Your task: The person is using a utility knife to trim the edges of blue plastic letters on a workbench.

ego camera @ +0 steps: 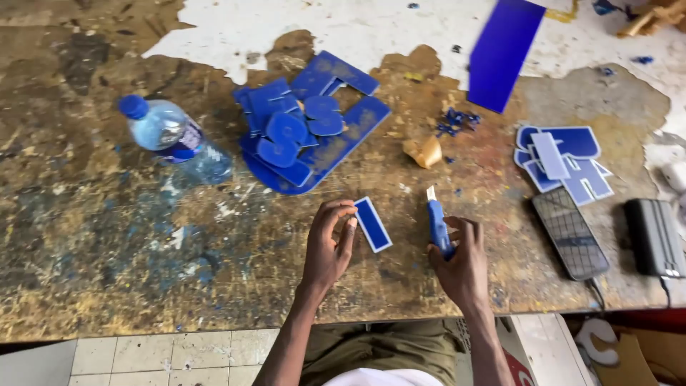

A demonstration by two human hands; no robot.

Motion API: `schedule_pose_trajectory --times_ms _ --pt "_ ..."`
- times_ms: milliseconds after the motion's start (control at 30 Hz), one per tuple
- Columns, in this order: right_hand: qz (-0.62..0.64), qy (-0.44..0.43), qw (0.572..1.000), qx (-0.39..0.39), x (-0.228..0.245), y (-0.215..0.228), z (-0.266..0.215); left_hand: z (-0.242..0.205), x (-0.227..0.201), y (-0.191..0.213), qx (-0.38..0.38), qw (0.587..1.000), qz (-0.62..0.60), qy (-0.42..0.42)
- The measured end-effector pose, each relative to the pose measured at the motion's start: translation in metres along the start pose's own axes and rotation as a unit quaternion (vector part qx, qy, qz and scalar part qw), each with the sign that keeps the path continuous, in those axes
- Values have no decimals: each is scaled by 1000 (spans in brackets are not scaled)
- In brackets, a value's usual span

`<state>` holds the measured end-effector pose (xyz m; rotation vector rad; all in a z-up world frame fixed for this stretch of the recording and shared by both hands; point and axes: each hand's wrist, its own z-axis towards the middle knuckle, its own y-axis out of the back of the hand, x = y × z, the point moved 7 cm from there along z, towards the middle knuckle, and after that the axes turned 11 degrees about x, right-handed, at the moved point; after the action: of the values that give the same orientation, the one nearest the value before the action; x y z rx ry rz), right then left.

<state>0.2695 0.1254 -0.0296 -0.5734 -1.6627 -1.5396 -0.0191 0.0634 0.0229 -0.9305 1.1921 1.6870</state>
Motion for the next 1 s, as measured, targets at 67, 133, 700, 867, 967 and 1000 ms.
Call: schedule_pose_trajectory --times_ms 67,133,700,867,967,1000 --pt "139 -8 990 0 6 -9 3 7 14 26 -23 999 40 -3" --pt "275 -16 961 3 9 -23 12 17 34 52 -48 996 81 -7" --pt "499 28 845 191 71 -133 90 115 106 121 -104 923 365 72" --pt "279 -38 935 217 82 -97 69 71 64 105 -4 948 317 24" --pt "105 -79 973 189 60 -85 48 23 42 80 75 943 322 37" --pt "35 -99 978 179 52 -82 42 8 40 72 105 939 323 59"
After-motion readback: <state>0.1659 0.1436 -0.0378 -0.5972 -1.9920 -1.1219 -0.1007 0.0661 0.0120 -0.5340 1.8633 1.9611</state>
